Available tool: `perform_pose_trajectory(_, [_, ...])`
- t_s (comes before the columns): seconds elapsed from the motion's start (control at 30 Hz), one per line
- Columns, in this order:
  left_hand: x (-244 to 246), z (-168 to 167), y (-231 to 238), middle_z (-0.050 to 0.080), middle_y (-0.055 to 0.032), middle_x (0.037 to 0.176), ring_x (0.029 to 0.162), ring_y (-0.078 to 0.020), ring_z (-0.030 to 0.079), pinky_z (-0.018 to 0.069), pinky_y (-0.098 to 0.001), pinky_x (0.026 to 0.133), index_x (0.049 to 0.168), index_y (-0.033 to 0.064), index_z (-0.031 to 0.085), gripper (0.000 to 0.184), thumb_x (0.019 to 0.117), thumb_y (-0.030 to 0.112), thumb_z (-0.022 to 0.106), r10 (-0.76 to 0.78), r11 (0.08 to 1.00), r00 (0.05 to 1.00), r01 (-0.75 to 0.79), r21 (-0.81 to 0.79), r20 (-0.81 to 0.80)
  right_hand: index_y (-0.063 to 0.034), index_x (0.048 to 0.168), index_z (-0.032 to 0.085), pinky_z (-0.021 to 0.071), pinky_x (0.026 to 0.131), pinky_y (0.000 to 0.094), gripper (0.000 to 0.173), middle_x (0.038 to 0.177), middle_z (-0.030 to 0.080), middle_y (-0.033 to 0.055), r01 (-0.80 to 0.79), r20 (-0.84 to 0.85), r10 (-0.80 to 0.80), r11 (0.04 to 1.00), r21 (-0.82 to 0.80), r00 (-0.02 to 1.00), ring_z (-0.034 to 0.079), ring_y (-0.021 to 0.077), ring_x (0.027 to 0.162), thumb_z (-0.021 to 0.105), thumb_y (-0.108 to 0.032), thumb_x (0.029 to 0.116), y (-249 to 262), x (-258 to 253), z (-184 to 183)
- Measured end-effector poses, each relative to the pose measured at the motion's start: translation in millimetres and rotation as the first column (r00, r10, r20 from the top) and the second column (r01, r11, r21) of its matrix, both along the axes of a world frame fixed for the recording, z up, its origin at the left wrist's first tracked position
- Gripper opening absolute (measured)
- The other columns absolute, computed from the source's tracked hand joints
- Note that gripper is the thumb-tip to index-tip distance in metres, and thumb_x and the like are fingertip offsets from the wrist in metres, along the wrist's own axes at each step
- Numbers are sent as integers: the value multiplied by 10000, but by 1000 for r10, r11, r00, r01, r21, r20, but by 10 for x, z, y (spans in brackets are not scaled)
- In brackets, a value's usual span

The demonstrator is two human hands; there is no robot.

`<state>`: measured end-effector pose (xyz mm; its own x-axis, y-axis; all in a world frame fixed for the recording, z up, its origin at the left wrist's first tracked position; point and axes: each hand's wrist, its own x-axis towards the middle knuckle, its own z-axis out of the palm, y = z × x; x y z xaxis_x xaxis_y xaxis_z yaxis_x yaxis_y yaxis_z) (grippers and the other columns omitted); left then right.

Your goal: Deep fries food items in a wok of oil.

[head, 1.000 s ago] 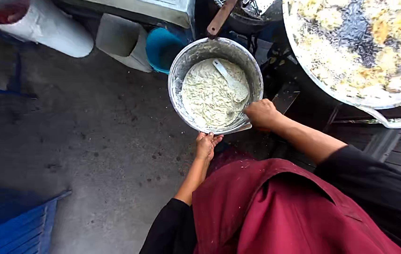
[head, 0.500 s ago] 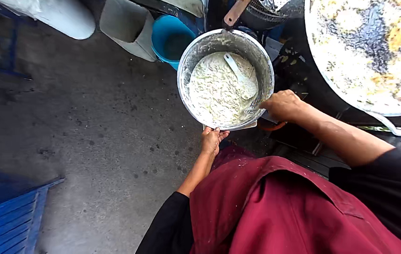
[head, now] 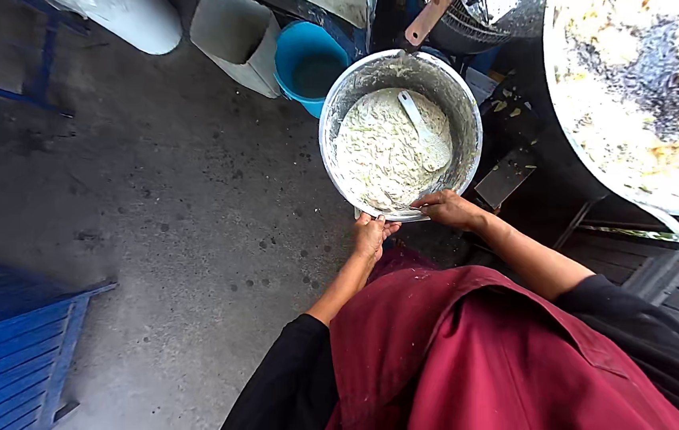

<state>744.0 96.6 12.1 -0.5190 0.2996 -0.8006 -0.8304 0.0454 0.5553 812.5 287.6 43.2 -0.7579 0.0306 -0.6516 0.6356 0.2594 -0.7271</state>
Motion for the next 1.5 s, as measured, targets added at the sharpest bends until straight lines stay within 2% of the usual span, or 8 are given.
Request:
perform_pose_trajectory(0.13, [-12,-4,12,648,-166,1008,755,-204,708,618,-342,734,1304,-31,448,241,1066,-30,410,0,1000,1000,0,-7,13,-33,1300,663,266,414,189,301,655,471,-24,292,183,-256,933,-209,949,312,24,448,455,-87,1090,-182,-129,-15])
perform_pose_trajectory(0.4, [-42,8,-2,654,-175,1019,781,-199,716,619,-333,754,1300,-54,455,236,1071,-25,407,-40,999,999,40,-3,12,-43,1335,618,256,375,152,332,569,382,-79,377,139,-356,797,-472,924,290,-11,407,403,-93,1087,17,81,64])
perform_pose_trajectory(0.5, [-42,-1,-9,658,-170,1000,768,-191,718,620,-323,746,1302,-60,455,236,1074,-23,402,-44,999,999,45,-1,14,-64,1259,713,458,586,205,308,832,678,1,177,-169,-177,984,-14,970,538,30,627,485,-85,1055,274,206,320])
perform_pose_trajectory(0.57, [-32,-17,-9,662,-166,987,759,-194,719,621,-328,738,1293,-53,453,227,1074,-23,400,-44,999,999,44,1,10,-104,1276,737,555,937,500,319,1126,766,125,-86,-139,154,912,400,978,726,258,1025,509,-83,1055,448,206,554])
perform_pose_trajectory(0.77, [-47,20,-15,662,-162,971,748,-191,718,621,-328,734,1287,-47,445,219,1074,-23,397,-54,999,999,54,-7,4,-66,1131,733,497,706,645,229,931,716,247,-572,392,431,466,675,813,695,487,909,595,-34,950,326,2,760])
perform_pose_trajectory(1.2, [-36,3,-4,664,-160,964,735,-189,718,625,-327,726,1269,-50,460,211,1066,-36,406,-23,1000,1000,23,-12,14,-22,1241,734,475,1059,565,294,1222,723,197,-273,31,273,938,214,962,672,337,1174,502,-63,1066,257,15,34])
perform_pose_trajectory(1.37, [-41,5,-2,652,-167,985,747,-194,711,619,-334,736,1283,-51,454,221,1070,-30,399,-34,999,999,34,-14,14,-7,1216,695,344,505,217,261,726,550,-5,174,91,-162,974,-146,983,390,28,531,495,-55,1055,-57,-103,-67])
perform_pose_trajectory(1.5, [-63,5,17,657,-190,1012,778,-213,717,619,-340,748,1305,-60,452,242,1068,-32,408,-42,999,999,43,-19,30,-24,1247,655,262,378,163,295,583,384,-64,386,201,-331,822,-419,922,293,3,411,413,-102,1096,-176,-147,-83])
